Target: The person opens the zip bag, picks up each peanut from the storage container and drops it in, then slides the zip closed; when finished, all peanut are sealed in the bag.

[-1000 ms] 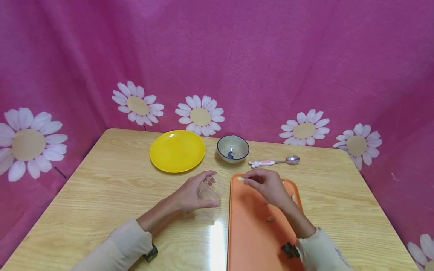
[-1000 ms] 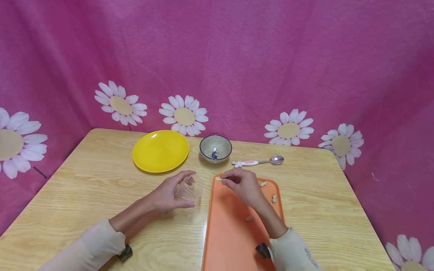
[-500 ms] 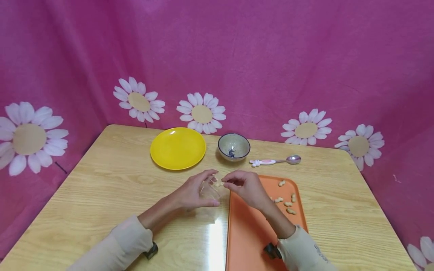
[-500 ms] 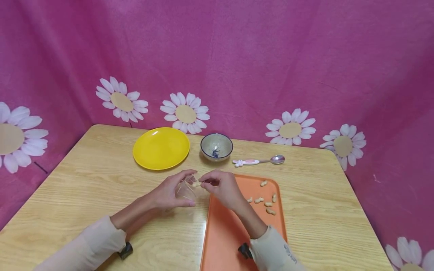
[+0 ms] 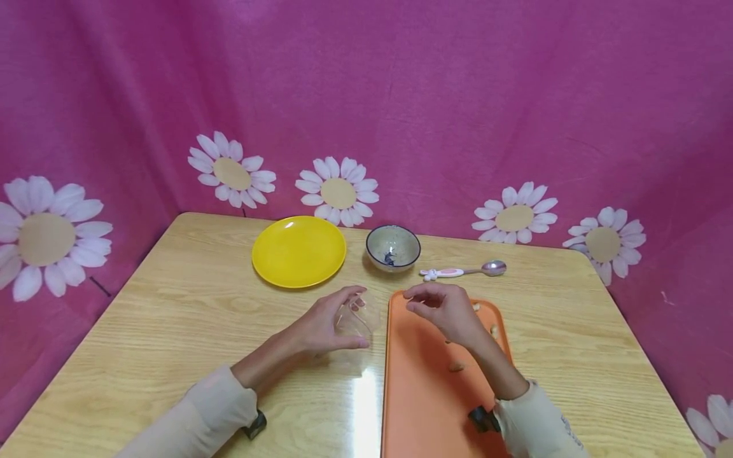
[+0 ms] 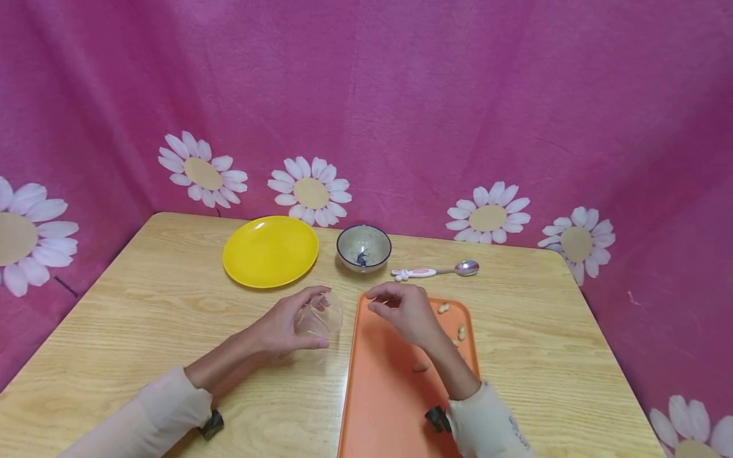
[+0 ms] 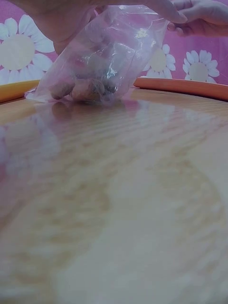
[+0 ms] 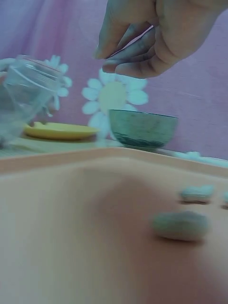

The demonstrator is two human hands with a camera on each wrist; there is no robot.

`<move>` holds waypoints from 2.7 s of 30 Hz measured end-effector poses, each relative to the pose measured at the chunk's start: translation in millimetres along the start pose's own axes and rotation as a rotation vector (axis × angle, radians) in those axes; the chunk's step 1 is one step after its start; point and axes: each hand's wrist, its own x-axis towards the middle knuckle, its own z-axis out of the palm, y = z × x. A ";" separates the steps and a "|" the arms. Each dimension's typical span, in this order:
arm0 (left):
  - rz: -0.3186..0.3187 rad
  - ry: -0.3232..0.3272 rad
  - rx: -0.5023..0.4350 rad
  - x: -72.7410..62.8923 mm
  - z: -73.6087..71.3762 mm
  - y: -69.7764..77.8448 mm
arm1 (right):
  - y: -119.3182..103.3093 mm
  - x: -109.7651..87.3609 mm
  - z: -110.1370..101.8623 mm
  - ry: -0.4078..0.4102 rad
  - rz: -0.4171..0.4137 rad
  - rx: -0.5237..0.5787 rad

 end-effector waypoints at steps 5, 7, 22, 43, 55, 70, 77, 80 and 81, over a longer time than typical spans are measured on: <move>0.022 0.006 0.001 1.1 -0.8 -0.3 | 16.1 -3.1 -17.3 0.004 -0.005 -0.070; 0.025 0.004 0.004 1.1 -1.4 -0.4 | 23.2 -3.2 -24.4 0.005 -0.002 -0.099; 0.028 0.017 0.008 1.4 -5.0 -0.7 | 86.2 1.9 -76.3 -0.013 0.123 -0.327; -0.008 0.013 -0.006 1.8 -7.1 0.4 | 109.1 -3.8 -80.1 -0.043 0.123 -0.495; -0.002 0.011 0.001 1.8 -5.6 2.0 | 100.8 -5.3 -79.6 -0.029 0.099 -0.495; 0.022 0.010 0.001 1.5 -2.0 0.4 | 47.1 -12.9 -45.4 0.037 0.065 -0.220; 0.040 0.019 0.030 0.8 -1.4 0.4 | 19.3 -6.7 -15.9 -0.014 0.027 -0.095; 0.046 0.020 0.031 0.6 -1.2 0.7 | 8.7 -1.4 -3.3 -0.032 -0.016 -0.043; 0.046 0.020 0.029 0.6 -1.0 0.7 | 5.4 0.2 0.8 -0.037 -0.032 -0.030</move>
